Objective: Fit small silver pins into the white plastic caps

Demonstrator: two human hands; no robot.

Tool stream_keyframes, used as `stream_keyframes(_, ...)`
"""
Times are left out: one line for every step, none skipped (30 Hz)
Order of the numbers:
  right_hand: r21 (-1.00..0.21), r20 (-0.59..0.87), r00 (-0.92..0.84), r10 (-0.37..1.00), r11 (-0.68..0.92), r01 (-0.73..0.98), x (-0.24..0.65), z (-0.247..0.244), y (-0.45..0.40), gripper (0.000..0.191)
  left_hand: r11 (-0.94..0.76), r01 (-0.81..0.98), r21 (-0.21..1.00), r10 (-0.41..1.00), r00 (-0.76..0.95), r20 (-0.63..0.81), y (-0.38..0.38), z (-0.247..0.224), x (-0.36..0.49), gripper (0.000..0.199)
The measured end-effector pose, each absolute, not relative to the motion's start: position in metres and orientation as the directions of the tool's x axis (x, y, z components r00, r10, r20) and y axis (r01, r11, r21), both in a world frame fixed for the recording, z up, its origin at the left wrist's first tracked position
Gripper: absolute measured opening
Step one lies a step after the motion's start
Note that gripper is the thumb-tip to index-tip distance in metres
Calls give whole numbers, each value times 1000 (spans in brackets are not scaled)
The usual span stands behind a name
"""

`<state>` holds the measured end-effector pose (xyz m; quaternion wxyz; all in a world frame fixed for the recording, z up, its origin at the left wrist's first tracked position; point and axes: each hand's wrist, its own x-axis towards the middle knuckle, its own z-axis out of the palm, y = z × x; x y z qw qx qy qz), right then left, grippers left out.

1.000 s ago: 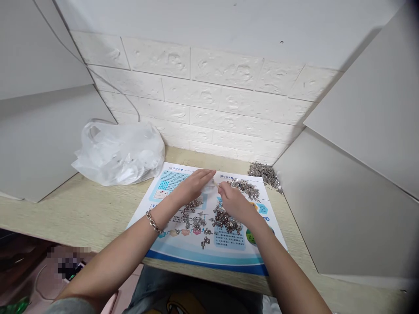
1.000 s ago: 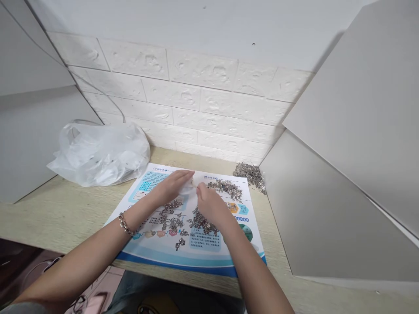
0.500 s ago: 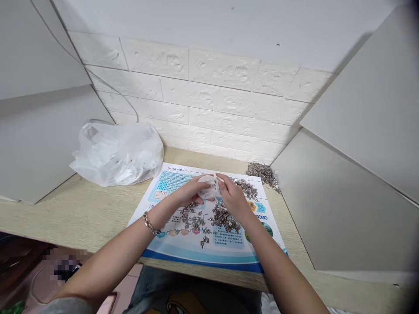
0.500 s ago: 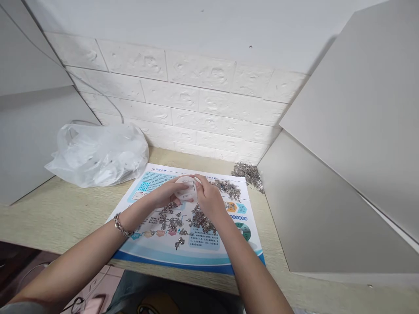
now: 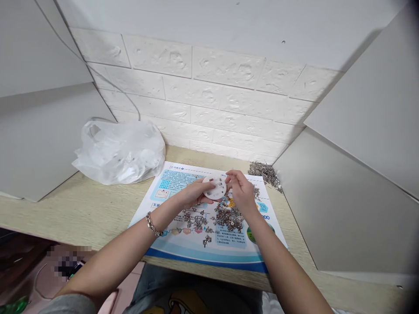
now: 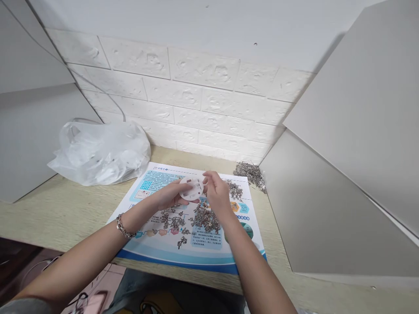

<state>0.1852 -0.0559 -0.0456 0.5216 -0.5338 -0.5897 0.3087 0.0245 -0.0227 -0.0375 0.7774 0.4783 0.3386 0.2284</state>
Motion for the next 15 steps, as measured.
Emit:
stream_keyframes(-931,292,106,950,258,258,187,-43,-53,30,451,-43,892,686,656,-315,-23,-37,25,31)
stream_keyframes(-944,285,90,954,263,198,190,-42,-50,31,459,-54,887,699,639,-322,-23,-36,25,31)
stream_keyframes(-956,269,72,961,257,140,191,-40,-45,31,462,-64,885,714,618,-328,-24,-35,25,32)
stream_keyframes(-964,252,63,966,245,101,193,-39,-41,31,458,-69,886,731,596,-331,-24,-34,26,34)
stream_keyframes(-969,237,71,969,231,83,193,-39,-37,30,448,-71,891,747,578,-329,-24,-33,26,39)
stream_keyframes(-972,226,93,970,218,85,193,-39,-33,30,436,-69,898,759,563,-325,-25,-32,27,44)
stream_keyframes(-972,220,114,969,208,108,192,-40,-31,29,421,-64,905,771,550,-320,-26,-32,27,50)
stream_keyframes(-968,222,126,967,203,146,190,-41,-30,29,406,-58,912,783,537,-315,-27,-31,28,55)
stream_keyframes(-959,230,126,965,203,197,188,-41,-31,27,390,-49,919,794,523,-309,-28,-30,28,58)
stream_keyframes(-943,243,111,964,208,261,186,-42,-33,25,373,-38,927,806,508,-303,-29,-30,29,61)
stream_keyframes(-917,263,86,961,221,332,183,-42,-35,23,353,-24,935,817,494,-296,-30,-30,29,62)
stream_keyframes(-884,289,62,955,241,400,180,-43,-39,21,331,-8,944,827,484,-286,-31,-30,30,62)
stream_keyframes(-849,318,47,947,262,458,177,-43,-42,18,308,10,951,836,475,-275,-32,-31,31,61)
stream_keyframes(-817,344,40,938,278,506,174,-43,-45,16,286,28,958,843,468,-265,-32,-32,31,60)
stream_keyframes(-786,368,39,929,288,547,172,-44,-48,14,265,44,963,850,462,-254,-33,-34,32,58)
